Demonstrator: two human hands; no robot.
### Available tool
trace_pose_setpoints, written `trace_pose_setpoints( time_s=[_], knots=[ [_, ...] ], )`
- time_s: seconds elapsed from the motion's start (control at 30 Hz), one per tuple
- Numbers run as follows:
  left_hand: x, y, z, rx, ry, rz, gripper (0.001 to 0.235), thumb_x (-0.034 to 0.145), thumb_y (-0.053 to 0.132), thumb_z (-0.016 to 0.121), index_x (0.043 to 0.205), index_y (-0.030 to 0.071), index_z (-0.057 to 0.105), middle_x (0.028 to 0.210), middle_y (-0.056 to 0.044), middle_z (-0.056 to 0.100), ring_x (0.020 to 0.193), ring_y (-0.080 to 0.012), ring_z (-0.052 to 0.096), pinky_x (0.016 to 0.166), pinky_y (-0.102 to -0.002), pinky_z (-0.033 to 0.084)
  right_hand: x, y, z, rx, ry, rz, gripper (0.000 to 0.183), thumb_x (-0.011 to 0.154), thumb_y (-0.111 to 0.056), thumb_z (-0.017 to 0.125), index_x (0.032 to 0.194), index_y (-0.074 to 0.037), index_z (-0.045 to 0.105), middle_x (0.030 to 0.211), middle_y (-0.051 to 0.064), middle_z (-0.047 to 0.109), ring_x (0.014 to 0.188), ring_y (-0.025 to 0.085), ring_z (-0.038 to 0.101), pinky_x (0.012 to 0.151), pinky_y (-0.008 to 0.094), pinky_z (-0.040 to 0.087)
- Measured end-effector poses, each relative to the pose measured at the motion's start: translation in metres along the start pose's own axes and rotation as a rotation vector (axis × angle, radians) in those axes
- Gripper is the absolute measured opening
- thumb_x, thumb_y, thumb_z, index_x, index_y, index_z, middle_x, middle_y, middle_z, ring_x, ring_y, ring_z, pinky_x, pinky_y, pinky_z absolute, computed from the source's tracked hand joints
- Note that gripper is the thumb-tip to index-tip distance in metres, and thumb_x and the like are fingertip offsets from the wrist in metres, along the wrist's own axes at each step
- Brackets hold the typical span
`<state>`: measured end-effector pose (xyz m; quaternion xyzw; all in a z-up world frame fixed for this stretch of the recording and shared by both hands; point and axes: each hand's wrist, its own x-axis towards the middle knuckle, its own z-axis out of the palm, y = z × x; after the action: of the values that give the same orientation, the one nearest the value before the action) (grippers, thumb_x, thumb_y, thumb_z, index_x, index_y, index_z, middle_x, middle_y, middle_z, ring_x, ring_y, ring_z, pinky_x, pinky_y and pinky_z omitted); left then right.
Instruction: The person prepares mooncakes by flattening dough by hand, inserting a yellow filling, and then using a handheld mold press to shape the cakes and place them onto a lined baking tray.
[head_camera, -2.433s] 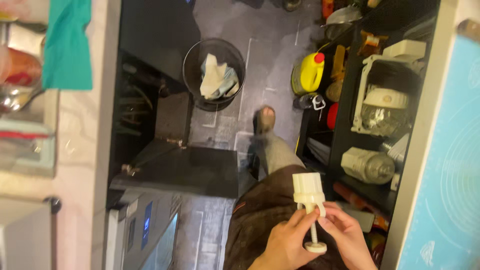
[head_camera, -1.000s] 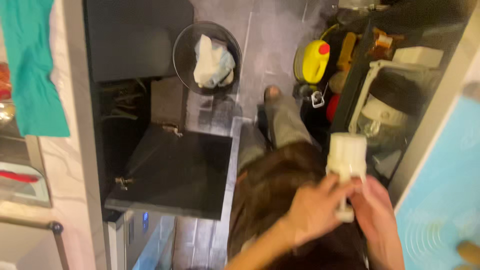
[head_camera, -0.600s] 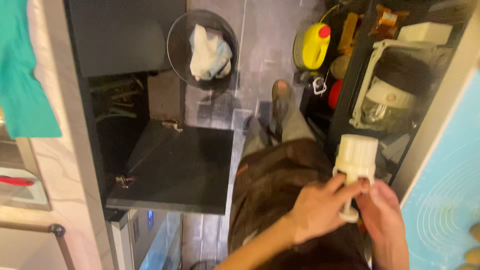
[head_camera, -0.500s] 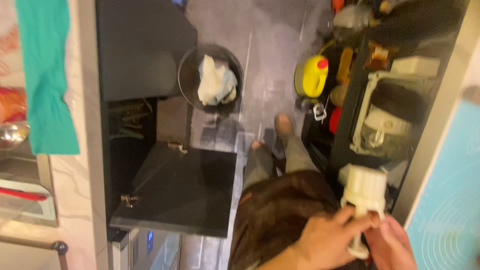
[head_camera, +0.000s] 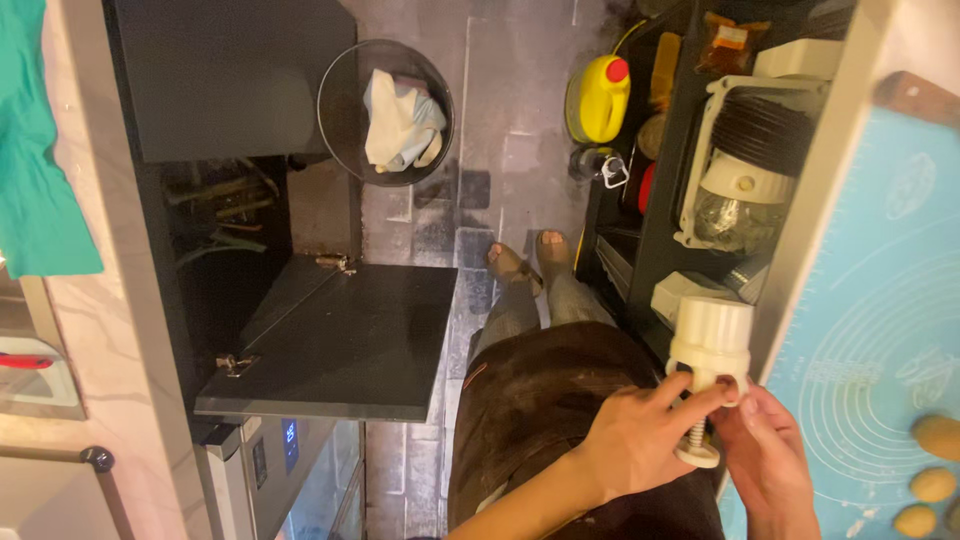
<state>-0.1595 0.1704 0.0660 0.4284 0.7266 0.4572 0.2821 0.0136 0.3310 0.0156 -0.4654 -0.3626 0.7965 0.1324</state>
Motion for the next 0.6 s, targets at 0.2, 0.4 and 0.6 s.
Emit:
trace_pose_setpoints(
  time_s=[0.2, 0.4, 0.6],
  knots=[
    [-0.02, 0.013, -0.006, 0.012, 0.059, 0.102, 0.071, 0.086, 0.035, 0.081, 0.149, 0.02, 0.05, 0.119, -0.007, 0.059, 0.088, -0.0267, 0.069, 0.076, -0.037, 0.057, -0.022, 0.011, 0.014, 0.019, 0.0, -0.058, 0.04, 0.102, -0.021, 0.06, 0.132, 0.004, 0.062, 0.134, 0.013, 0.065, 0.124, 0.028, 0.058, 0.112, 0.049, 0.039],
    [-0.082, 0.001, 0.006, 0.086, -0.182, 0.238, 0.076, 0.081, 0.035, 0.08, 0.151, 0.023, 0.052, 0.115, -0.007, 0.059, 0.082, -0.0257, 0.068, 0.07, -0.037, 0.056, -0.1, 0.095, 0.008, 0.175, 0.14, -0.22, 0.036, 0.102, -0.023, 0.061, 0.127, 0.002, 0.063, 0.134, 0.012, 0.065, 0.128, 0.028, 0.058, 0.11, 0.05, 0.041],
    [-0.159, -0.016, 0.018, 0.073, -0.307, 0.257, 0.075, 0.082, 0.044, 0.079, 0.15, 0.024, 0.052, 0.115, -0.008, 0.061, 0.079, -0.0281, 0.07, 0.066, -0.038, 0.056, -0.169, 0.176, 0.0, 0.29, 0.165, -0.257, 0.027, 0.107, -0.023, 0.062, 0.123, -0.001, 0.064, 0.137, 0.012, 0.063, 0.132, 0.029, 0.056, 0.115, 0.049, 0.038]
  ],
)
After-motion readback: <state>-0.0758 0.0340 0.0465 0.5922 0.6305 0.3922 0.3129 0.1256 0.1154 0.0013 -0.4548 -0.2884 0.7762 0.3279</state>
